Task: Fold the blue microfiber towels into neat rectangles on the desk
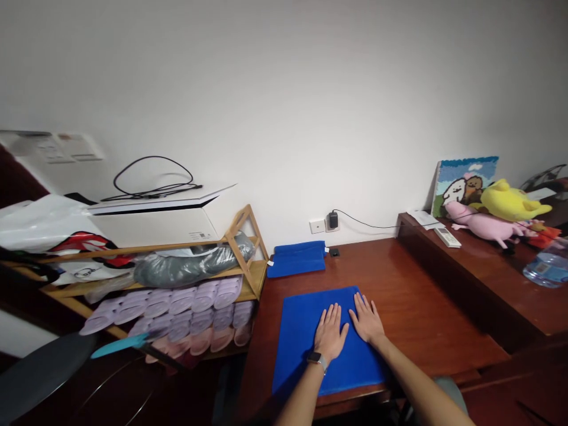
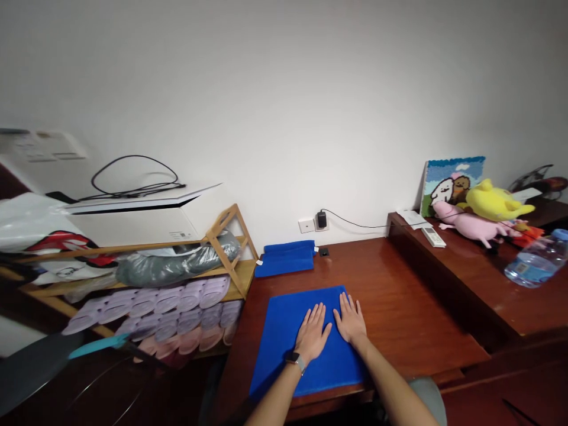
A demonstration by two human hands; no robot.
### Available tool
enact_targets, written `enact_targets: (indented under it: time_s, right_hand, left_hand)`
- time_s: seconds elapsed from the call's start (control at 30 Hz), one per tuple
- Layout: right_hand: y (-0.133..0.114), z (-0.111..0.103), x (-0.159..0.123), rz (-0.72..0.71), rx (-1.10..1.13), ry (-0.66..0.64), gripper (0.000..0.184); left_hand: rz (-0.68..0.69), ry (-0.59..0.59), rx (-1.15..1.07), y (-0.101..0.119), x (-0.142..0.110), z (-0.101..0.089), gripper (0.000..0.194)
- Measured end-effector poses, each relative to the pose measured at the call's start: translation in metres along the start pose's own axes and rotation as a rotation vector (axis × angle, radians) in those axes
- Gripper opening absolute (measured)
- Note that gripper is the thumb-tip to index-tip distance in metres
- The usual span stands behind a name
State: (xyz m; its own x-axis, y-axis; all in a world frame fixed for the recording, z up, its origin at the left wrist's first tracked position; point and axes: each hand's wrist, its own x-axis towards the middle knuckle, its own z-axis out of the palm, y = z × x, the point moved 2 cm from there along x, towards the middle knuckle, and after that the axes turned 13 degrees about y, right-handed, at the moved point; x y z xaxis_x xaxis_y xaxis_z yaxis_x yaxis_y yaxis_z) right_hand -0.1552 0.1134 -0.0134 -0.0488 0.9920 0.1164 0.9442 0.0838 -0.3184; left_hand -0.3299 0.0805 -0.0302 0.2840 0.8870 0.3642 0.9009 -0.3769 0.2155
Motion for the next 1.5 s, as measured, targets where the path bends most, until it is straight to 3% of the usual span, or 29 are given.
enact_targets:
  time_s: [0.1,0.27,0.37,0.47,0.6,0.67,0.77,1.07,1.33,1.4,1.5]
  right_hand:
    - [0.002,0.002,-0.001,-0.009,0.001,-0.004,0.073]
    - [0.004,0.005,-0.001,-0.061,-0.061,-0.041,0.068]
    - [0.006,0.008,-0.001,-0.069,-0.064,-0.029,0.067]
    - [0.007,0.009,-0.001,-0.04,-0.034,-0.001,0.07]
    - [0.006,0.008,-0.001,-0.023,-0.02,0.01,0.073]
    - [0.007,0.009,-0.001,-0.019,-0.026,0.006,0.073]
    - [0.008,0.011,-0.002,-0.014,-0.05,0.002,0.073]
    - [0.005,0.005,0.026,-0.016,-0.084,-0.018,0.078]
    - [0.009,0.021,0.038,-0.036,-0.076,0.031,0.076]
    - [0.008,0.02,0.037,-0.037,-0.066,0.032,0.076]
    - [0.007,0.017,0.037,-0.036,-0.058,0.025,0.076]
  left_hand:
    - [-0.005,0.011,-0.012,0.008,0.012,0.001,0.064]
    - [0.025,-0.019,-0.073,0.04,0.041,0.014,0.064]
    - [0.036,-0.04,-0.08,0.039,0.043,0.017,0.067]
    - [-0.037,-0.034,-0.016,-0.001,0.028,0.003,0.07]
    - [-0.282,0.027,0.149,-0.092,-0.008,-0.03,0.068]
    - [-0.352,0.083,0.198,-0.127,-0.026,-0.042,0.066]
    - [-0.365,0.14,0.207,-0.148,-0.041,-0.047,0.067]
    - [-0.373,0.183,0.204,-0.138,-0.042,-0.047,0.071]
    - [-0.329,0.184,0.261,-0.142,-0.044,-0.051,0.069]
    - [-0.283,0.187,0.263,-0.13,-0.035,-0.051,0.066]
    - [-0.164,0.133,0.17,-0.087,-0.004,-0.041,0.065]
